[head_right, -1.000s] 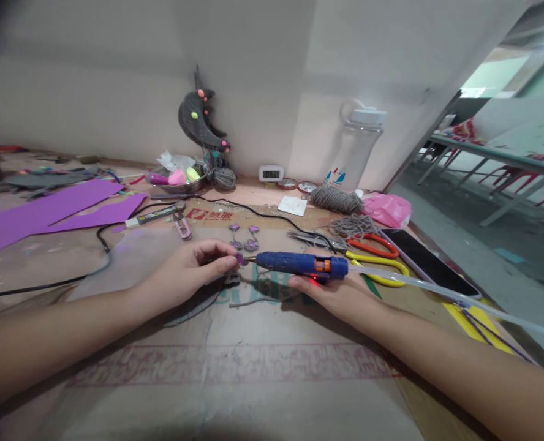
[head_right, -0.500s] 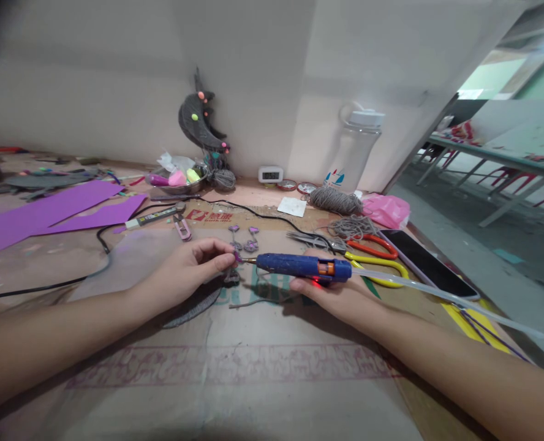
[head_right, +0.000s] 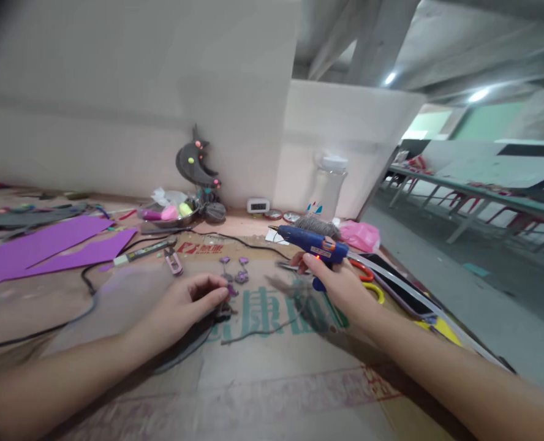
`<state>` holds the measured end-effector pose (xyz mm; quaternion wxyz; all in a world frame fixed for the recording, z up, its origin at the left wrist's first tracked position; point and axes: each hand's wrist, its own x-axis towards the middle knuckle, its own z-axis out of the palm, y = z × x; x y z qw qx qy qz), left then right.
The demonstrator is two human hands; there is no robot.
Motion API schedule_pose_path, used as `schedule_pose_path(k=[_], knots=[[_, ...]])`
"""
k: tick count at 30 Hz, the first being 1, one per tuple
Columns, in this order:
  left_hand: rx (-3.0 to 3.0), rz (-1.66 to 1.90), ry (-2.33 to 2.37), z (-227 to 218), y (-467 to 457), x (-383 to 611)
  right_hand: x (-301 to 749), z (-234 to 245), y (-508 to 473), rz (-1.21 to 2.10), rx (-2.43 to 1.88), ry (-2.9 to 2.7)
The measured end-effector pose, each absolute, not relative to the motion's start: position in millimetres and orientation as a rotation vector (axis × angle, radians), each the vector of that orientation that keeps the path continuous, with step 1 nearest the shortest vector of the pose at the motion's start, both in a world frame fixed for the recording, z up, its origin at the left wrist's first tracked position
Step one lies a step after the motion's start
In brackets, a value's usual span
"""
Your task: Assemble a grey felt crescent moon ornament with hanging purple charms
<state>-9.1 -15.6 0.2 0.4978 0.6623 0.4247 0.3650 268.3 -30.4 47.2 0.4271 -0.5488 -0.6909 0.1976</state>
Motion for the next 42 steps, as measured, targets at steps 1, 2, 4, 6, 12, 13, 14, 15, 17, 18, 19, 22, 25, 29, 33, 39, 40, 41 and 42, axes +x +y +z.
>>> schedule_pose_path(k=[1,2,4,6,12,13,14,15,17,18,19,22,25,29,33,39,40,41,42], knots=[[1.619,0.876,1.048,-1.0,-14.9,-9.2,272.0,49.1,-22.2,0.471,-1.434,-1.700],[1.646,0.868,1.064,-2.2,-14.0,-9.4,276.1,50.8,-12.8,0.442,-1.512,-1.679],[1.697,0.858,1.103,-3.7,-12.3,-10.0,284.3,53.0,8.0,0.320,-1.651,-1.725],[1.720,0.861,1.099,-4.2,-11.4,-10.4,291.0,53.6,28.9,0.268,-1.716,-1.720],[1.729,0.883,1.111,-6.2,-9.7,-9.5,297.4,42.3,71.7,0.222,-1.803,-1.735],[1.729,0.882,1.119,-6.8,-9.0,-9.2,297.8,39.5,74.5,0.221,-1.820,-1.749],[1.730,0.880,1.121,-7.1,-8.4,-9.0,298.3,37.3,76.0,0.213,-1.833,-1.763],[1.734,0.881,1.120,-7.1,-8.0,-8.9,299.1,35.7,76.1,0.201,-1.846,-1.779],[1.739,0.882,1.108,-6.3,-8.1,-9.0,301.3,35.4,73.3,0.159,-1.859,-1.817],[1.740,0.883,1.102,-5.6,-8.5,-9.2,302.7,36.7,70.6,0.131,-1.861,-1.842],[1.739,0.884,1.096,-4.9,-9.0,-9.4,304.5,38.7,67.3,0.100,-1.860,-1.871],[1.727,0.897,1.077,-3.1,-10.5,-10.0,311.0,46.9,54.7,0.007,-1.868,-1.973],[1.692,0.906,1.056,-2.4,-11.3,-10.0,316.7,53.8,37.2,-0.103,-1.886,-2.069],[1.603,0.953,1.005,-0.5,-12.4,-9.5,308.0,59.6,4.0,-0.263,-1.876,-2.141],[1.547,0.994,0.972,3.9,-14.7,-8.8,270.3,64.2,-36.3,-0.154,-1.555,-2.370],[1.552,0.997,0.929,4.4,-15.1,-8.7,211.3,51.4,-68.8,0.263,-1.230,-2.652],[1.558,0.999,0.928,3.8,-14.8,-8.8,206.0,45.4,-68.0,0.301,-1.191,-2.669],[1.565,0.999,0.926,3.3,-14.6,-8.9,202.2,39.1,-66.2,0.322,-1.171,-2.672],[1.574,0.998,0.925,3.0,-14.4,-9.1,199.6,32.8,-63.9,0.324,-1.170,-2.666]])
